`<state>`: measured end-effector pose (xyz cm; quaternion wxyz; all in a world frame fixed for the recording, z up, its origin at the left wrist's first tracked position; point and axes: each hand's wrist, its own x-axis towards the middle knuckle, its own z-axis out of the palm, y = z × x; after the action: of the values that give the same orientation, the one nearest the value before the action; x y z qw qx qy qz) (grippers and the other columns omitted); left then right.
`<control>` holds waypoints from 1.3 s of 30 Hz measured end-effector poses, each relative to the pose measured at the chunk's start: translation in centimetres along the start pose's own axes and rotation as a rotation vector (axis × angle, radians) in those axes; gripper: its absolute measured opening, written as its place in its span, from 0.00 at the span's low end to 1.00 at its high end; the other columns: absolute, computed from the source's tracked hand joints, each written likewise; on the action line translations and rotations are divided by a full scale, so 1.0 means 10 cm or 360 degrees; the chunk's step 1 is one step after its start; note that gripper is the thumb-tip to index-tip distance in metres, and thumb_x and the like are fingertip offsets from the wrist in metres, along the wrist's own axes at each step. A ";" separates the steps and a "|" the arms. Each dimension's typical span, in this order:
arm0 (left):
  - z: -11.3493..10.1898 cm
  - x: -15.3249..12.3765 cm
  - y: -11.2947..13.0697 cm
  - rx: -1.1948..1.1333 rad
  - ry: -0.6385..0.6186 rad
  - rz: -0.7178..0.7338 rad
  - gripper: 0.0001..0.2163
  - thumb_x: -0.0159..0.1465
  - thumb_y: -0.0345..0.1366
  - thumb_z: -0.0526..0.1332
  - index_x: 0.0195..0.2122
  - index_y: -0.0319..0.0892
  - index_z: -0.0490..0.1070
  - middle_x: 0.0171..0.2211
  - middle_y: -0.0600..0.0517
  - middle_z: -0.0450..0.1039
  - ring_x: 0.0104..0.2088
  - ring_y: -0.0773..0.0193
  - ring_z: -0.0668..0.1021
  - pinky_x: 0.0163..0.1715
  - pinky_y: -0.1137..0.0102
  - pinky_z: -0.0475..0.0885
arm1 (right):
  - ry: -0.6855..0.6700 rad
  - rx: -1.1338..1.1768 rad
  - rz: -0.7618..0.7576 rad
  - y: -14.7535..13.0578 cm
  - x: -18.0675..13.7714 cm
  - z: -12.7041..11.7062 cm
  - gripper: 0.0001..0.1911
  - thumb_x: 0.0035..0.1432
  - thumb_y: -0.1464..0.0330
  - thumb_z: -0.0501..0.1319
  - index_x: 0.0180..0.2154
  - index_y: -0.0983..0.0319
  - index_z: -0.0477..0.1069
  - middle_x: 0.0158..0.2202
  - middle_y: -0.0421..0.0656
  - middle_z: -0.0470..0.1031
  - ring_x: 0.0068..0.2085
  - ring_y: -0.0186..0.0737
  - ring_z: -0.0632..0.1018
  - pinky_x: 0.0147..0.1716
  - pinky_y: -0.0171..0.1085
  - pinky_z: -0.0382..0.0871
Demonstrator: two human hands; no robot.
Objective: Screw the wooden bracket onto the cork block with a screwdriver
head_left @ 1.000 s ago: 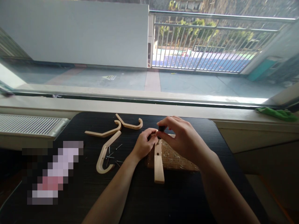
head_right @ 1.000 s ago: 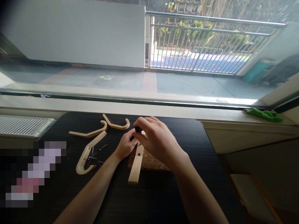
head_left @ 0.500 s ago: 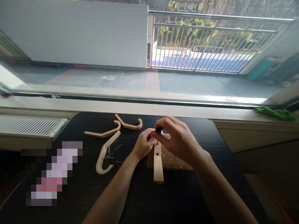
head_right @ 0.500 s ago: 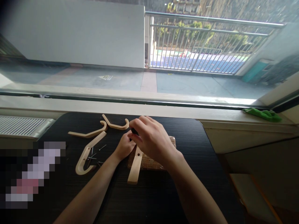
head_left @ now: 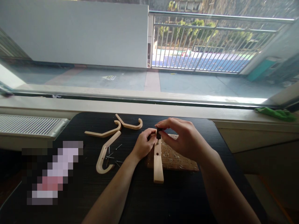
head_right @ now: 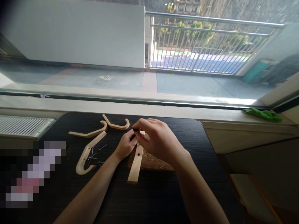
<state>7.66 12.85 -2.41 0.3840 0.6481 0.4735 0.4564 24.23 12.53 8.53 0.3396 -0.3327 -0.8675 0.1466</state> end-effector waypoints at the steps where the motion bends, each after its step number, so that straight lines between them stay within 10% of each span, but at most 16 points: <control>1: 0.00 0.00 0.00 -0.0003 -0.0005 -0.0004 0.08 0.60 0.32 0.57 0.38 0.39 0.75 0.36 0.49 0.79 0.39 0.60 0.78 0.41 0.69 0.71 | -0.0006 -0.0005 0.0001 0.00 0.00 -0.01 0.04 0.61 0.73 0.60 0.39 0.63 0.72 0.36 0.44 0.80 0.37 0.40 0.80 0.38 0.37 0.71; 15: 0.00 0.00 0.01 -0.0020 0.0013 -0.0015 0.06 0.61 0.32 0.58 0.35 0.39 0.74 0.33 0.50 0.77 0.35 0.63 0.77 0.37 0.72 0.70 | -0.0030 -0.0172 -0.0028 -0.01 0.00 -0.08 0.02 0.60 0.72 0.63 0.35 0.62 0.71 0.28 0.40 0.74 0.29 0.36 0.74 0.30 0.35 0.65; 22: 0.00 0.00 -0.01 0.0005 0.0015 -0.0005 0.07 0.61 0.31 0.57 0.37 0.39 0.74 0.34 0.49 0.77 0.36 0.62 0.77 0.38 0.71 0.71 | 0.0041 0.0022 -0.0001 0.01 -0.01 -0.01 0.05 0.61 0.73 0.63 0.36 0.60 0.68 0.43 0.47 0.80 0.41 0.42 0.80 0.40 0.39 0.71; 39: -0.01 0.00 0.04 -0.0019 0.0021 -0.0019 0.07 0.61 0.32 0.58 0.36 0.39 0.75 0.34 0.49 0.78 0.35 0.62 0.77 0.38 0.70 0.72 | 0.0046 -0.0217 -0.0073 -0.01 0.04 -0.03 0.06 0.61 0.73 0.62 0.32 0.61 0.66 0.29 0.41 0.72 0.30 0.36 0.70 0.30 0.35 0.64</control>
<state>7.70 12.71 -2.02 0.3875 0.6399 0.4772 0.4611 24.15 12.72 9.00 0.3318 -0.3372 -0.8779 0.0746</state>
